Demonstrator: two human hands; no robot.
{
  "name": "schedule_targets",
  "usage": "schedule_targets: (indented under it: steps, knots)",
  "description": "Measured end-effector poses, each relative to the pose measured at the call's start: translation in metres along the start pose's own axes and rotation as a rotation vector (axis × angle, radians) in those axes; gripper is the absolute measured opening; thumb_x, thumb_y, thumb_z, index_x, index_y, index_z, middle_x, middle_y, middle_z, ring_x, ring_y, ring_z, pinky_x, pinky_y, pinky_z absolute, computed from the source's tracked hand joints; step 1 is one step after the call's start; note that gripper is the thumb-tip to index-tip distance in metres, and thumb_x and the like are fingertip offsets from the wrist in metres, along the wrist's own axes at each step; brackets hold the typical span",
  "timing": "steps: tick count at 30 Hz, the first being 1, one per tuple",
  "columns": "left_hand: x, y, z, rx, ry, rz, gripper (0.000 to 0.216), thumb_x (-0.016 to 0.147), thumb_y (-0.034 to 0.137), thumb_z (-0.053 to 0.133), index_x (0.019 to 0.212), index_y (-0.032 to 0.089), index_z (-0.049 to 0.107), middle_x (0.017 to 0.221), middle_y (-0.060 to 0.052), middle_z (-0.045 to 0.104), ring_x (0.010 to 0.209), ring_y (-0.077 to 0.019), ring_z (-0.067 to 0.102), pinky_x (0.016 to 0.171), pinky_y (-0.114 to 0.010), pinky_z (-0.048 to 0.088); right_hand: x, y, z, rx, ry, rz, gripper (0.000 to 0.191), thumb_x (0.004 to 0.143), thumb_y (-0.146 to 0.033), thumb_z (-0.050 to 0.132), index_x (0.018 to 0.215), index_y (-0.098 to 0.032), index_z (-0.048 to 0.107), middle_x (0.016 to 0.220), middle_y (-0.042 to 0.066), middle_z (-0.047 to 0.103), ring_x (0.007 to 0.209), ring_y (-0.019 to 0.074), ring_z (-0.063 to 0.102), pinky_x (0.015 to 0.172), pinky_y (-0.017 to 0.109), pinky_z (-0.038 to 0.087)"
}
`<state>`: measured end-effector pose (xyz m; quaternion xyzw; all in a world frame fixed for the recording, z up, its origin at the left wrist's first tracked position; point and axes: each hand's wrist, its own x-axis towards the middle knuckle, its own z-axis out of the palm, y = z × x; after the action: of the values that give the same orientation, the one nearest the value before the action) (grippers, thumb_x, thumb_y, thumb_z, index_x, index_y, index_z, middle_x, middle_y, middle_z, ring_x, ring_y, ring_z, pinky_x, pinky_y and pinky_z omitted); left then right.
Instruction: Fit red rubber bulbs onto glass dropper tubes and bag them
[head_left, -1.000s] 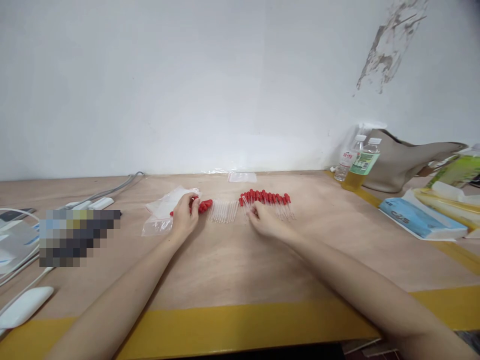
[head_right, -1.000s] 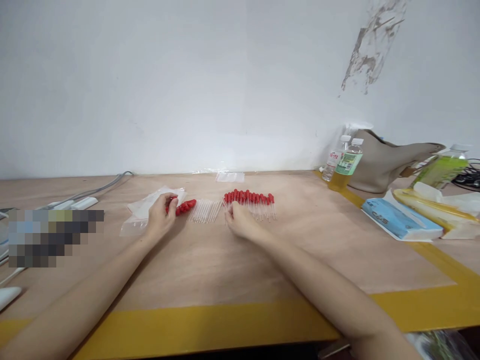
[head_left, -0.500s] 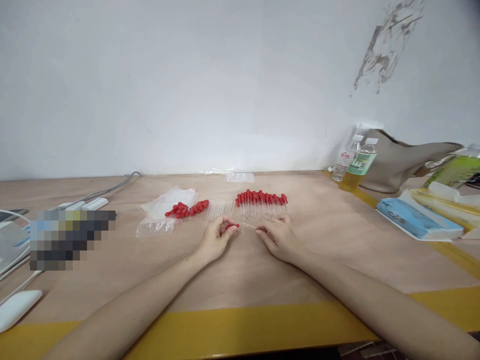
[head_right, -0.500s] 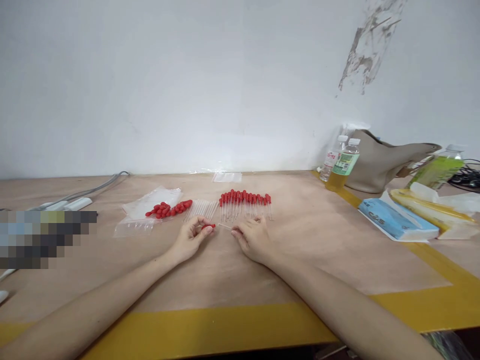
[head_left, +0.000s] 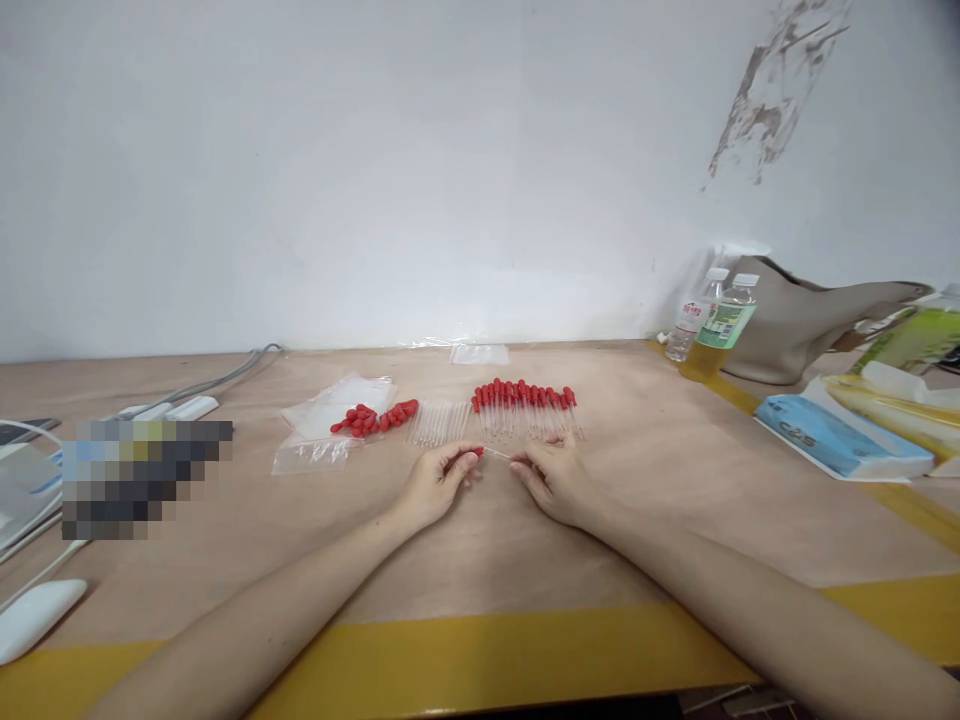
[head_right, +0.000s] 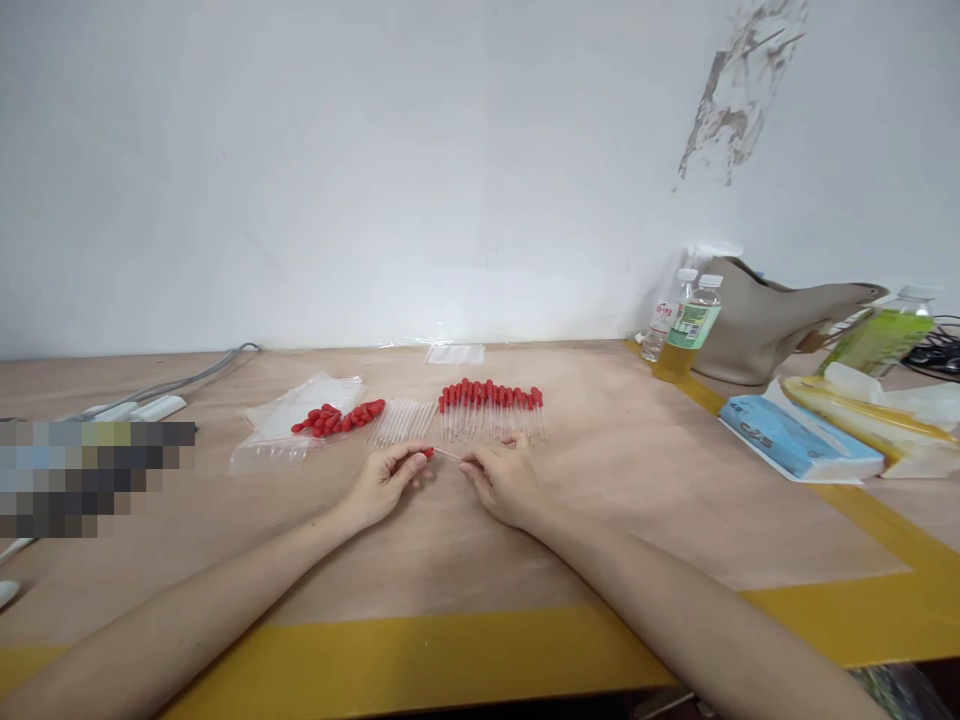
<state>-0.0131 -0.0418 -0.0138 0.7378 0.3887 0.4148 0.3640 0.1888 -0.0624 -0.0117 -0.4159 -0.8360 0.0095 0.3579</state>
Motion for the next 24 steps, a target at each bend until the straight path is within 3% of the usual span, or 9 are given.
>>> schedule_targets:
  steps: [8,13,19,24]
  knots:
    - [-0.003,0.005,-0.002,0.127,-0.080,0.042,0.025,0.081,0.036,0.046,0.080,0.015,0.060,0.062,0.000,0.056,0.053,-0.0089,0.050,0.053,-0.020,0.041,0.001,0.003,-0.002,0.079,-0.081,-0.033,0.021,0.085,-0.027,0.039,0.083,-0.018,0.057,0.068,0.001,0.062,0.059,0.0109,0.051,0.077,0.032,0.025]
    - [-0.008,0.011,-0.004,0.186,-0.163,0.040,0.024,0.081,0.034,0.045,0.085,0.017,0.062,0.059,0.002,0.055,0.053,-0.0091,0.047,0.051,-0.019,0.038,0.002,0.012,-0.007,0.110,-0.153,-0.061,0.021,0.085,-0.029,0.042,0.083,-0.020,0.061,0.068,-0.001,0.064,0.059,0.0105,0.051,0.076,0.031,0.026]
    - [-0.010,0.017,-0.005,0.217,-0.291,0.091,0.021,0.082,0.028,0.045,0.086,0.019,0.064,0.070,0.000,0.061,0.063,-0.0115,0.053,0.060,-0.021,0.041,0.005,0.020,-0.011,0.110,-0.235,-0.117,0.021,0.084,-0.030,0.044,0.084,-0.022,0.063,0.077,0.001,0.067,0.067,0.0122,0.055,0.078,0.032,0.025]
    - [-0.010,0.017,-0.004,0.264,-0.291,0.091,0.023,0.083,0.029,0.044,0.089,0.020,0.063,0.076,-0.001,0.064,0.068,-0.0126,0.056,0.063,-0.022,0.042,0.005,0.016,-0.013,0.009,-0.205,-0.131,0.023,0.085,-0.029,0.041,0.084,-0.022,0.064,0.074,0.003,0.067,0.064,0.0126,0.054,0.076,0.032,0.023]
